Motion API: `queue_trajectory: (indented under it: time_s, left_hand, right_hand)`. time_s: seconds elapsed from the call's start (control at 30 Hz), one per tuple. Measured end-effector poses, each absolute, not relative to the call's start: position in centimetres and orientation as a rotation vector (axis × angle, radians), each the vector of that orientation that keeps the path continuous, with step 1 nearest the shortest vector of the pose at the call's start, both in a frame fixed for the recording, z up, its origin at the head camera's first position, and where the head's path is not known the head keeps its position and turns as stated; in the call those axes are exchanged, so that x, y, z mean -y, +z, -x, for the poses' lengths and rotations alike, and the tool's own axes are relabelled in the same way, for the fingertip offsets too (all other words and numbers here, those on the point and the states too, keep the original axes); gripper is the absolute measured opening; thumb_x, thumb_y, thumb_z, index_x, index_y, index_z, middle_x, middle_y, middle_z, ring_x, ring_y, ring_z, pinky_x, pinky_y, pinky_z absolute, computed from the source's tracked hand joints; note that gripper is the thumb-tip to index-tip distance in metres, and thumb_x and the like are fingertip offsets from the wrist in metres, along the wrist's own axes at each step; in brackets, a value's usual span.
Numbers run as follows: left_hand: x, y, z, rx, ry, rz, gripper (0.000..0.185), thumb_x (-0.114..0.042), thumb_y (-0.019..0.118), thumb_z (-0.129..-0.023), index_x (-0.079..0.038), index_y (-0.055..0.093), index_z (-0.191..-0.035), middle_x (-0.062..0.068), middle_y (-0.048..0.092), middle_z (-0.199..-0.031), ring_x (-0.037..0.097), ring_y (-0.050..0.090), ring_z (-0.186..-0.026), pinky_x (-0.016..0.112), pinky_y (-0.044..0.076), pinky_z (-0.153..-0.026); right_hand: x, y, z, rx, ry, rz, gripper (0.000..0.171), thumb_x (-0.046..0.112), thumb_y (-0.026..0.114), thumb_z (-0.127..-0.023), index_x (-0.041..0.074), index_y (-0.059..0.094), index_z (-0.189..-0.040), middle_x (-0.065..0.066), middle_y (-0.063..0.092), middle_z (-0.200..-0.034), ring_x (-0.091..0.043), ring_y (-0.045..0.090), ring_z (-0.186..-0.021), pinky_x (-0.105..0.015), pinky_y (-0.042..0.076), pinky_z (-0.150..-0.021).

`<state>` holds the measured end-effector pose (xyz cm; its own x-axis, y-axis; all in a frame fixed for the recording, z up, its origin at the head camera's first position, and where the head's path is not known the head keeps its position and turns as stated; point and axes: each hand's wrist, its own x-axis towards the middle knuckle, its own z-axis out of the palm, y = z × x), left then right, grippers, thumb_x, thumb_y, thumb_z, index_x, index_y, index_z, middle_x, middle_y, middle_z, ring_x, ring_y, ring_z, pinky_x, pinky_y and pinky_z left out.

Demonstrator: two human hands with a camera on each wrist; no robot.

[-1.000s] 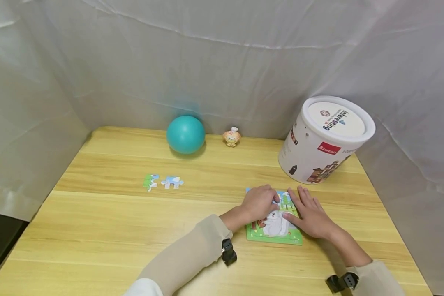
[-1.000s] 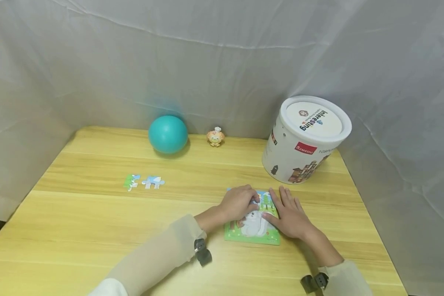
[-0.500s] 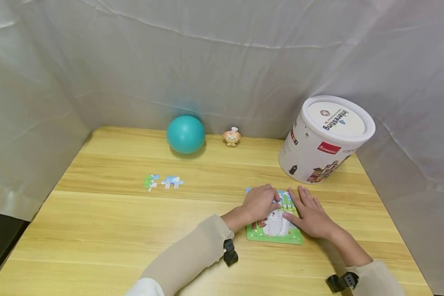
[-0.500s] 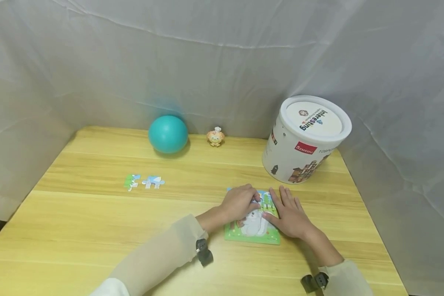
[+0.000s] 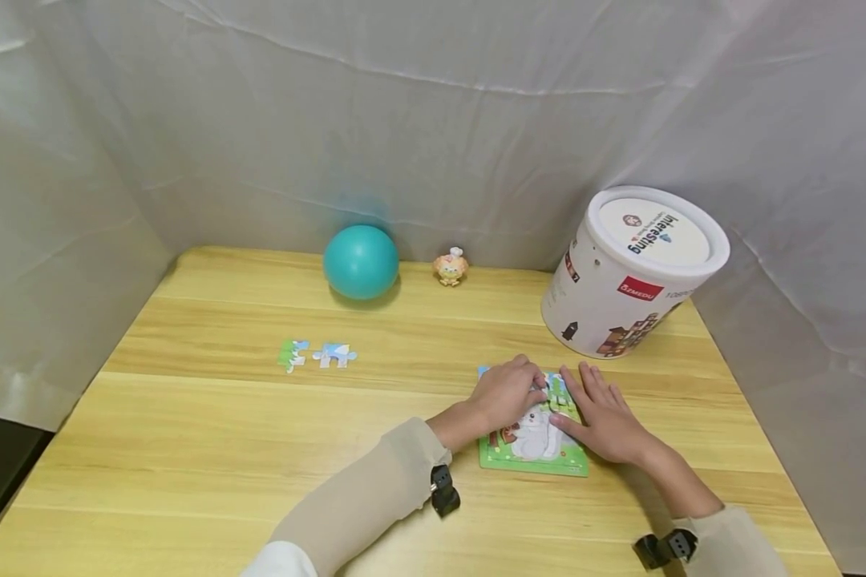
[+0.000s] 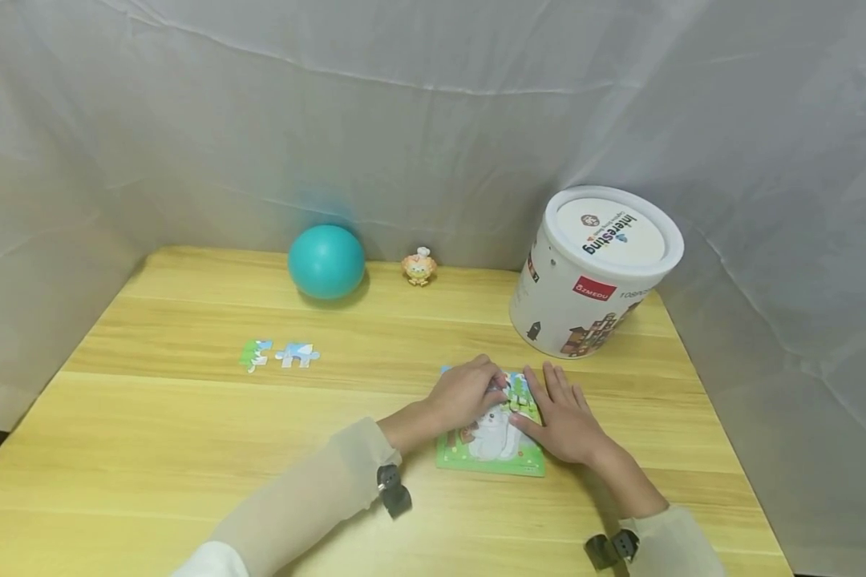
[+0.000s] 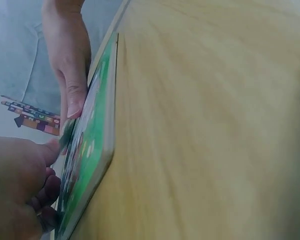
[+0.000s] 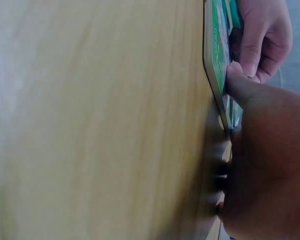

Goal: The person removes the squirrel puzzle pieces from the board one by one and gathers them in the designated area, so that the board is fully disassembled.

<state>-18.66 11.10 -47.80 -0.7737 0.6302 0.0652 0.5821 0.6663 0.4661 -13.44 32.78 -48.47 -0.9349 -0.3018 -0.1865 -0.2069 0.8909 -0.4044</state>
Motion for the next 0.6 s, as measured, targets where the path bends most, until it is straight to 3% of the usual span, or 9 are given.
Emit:
queue_trajectory:
  time_s: [0.33,0.6]
  left_hand:
    - [-8.5,-46.6,18.9,-2.766,0.875,-1.008,0.025,-0.032,0.065,-0.101,-0.013,0.069,-0.116,-0.001,0.062,-0.115,0.010,0.062,-0.101,0.021,0.052,-0.088]
    - [-5.5,-46.3,19.3,-2.775,1.012,-0.983,0.024,-0.029,0.067,-0.100,-0.011,0.070,-0.115,-0.002,0.062,-0.108,0.008,0.061,-0.094,0.016,0.051,-0.081]
  right_hand:
    - [-32.9,-48.7,13.7,-2.784,-0.547,0.377,0.092,0.062,0.049,-0.101,0.010,0.007,-0.164,-0.029,-0.007,-0.166,-0.047,-0.009,-0.152,-0.067,-0.005,-0.117]
    - [-32.8,-48.4,13.6,-2.781,-0.548,0.364,0.092,0.062,0.049,-0.101,0.010,0.007,-0.164,-0.029,-0.006,-0.166,-0.047,-0.009,-0.152,-0.066,-0.005,-0.118]
